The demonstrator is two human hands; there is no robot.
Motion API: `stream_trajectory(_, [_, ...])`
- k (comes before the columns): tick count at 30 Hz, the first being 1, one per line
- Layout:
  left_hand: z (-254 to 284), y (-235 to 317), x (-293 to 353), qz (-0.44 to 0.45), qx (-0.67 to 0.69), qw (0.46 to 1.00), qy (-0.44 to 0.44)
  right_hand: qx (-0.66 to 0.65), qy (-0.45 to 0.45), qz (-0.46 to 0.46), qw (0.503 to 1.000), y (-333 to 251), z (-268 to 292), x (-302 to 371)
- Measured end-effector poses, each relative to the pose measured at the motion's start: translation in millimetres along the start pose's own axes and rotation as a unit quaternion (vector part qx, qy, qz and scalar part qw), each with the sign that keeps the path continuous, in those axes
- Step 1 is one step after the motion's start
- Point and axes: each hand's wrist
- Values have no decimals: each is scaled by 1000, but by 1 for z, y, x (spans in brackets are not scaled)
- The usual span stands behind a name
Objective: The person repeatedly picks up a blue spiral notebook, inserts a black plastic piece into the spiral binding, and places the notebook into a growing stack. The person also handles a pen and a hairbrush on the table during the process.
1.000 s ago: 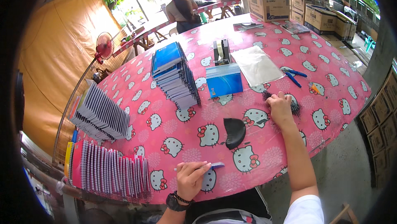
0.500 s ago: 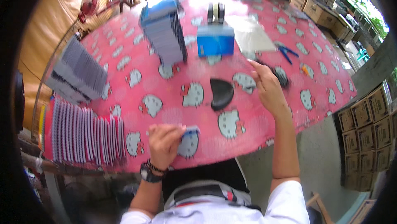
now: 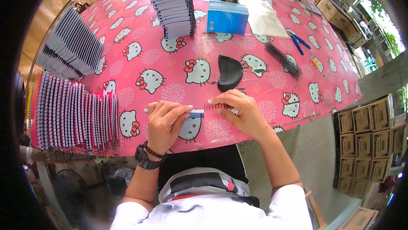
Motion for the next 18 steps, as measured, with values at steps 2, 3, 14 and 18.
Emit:
stream_trajectory(2, [0, -1, 1, 3, 5, 1000, 0, 3, 5, 41, 999, 3, -2, -3])
stream_trajectory(3, [1, -1, 1, 4, 7, 1000, -1, 4, 8, 61, 998, 4, -3, -3])
stream_trajectory(14, [2, 2, 2, 3, 9, 1000, -1, -10, -38, 96, 995, 15, -3, -1])
stream_trajectory(18, [2, 3, 3, 13, 0, 1000, -3, -42, -68, 14, 997, 10, -5, 5])
Point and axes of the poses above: each hand's wrist, its own x-axis away from the middle knuckle, its own z-axis out of the back of the hand, y = z × x, and after that the axes turned 9 degrees about -x, right-handed
